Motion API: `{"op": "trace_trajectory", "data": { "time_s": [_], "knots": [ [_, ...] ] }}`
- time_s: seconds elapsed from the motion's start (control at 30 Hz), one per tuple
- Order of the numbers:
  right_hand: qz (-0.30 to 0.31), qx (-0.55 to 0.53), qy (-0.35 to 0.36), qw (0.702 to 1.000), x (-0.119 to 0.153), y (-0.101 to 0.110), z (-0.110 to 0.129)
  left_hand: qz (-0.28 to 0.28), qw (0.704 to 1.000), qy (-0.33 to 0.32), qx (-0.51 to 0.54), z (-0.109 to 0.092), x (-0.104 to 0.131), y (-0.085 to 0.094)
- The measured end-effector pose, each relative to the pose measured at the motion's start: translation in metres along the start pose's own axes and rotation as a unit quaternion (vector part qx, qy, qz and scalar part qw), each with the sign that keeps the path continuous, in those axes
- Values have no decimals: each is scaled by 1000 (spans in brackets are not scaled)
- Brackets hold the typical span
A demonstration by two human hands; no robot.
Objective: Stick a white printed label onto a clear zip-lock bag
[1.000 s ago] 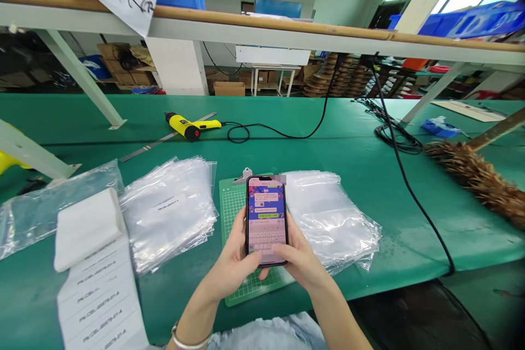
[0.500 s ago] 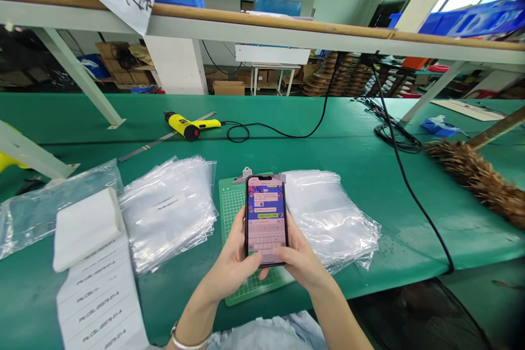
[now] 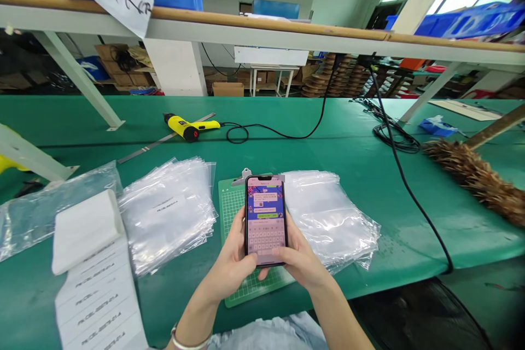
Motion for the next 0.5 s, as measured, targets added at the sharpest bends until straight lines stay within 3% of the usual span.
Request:
{"op": "trace_trajectory", "data": {
  "time_s": [0.5],
  "knots": [
    [2,6,1,1000,0,0,0,-34,999,16,-22,4,0,1]
  ]
}}
Point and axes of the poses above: each hand's wrist, its own x-axis away from the middle knuckle, its own y-axis out of the back of the hand, z = x × y, the point moved 6 cm from there along -x, towards the middle knuckle, and after that the axes turned 12 degrees about -x, right-handed, at the moved point
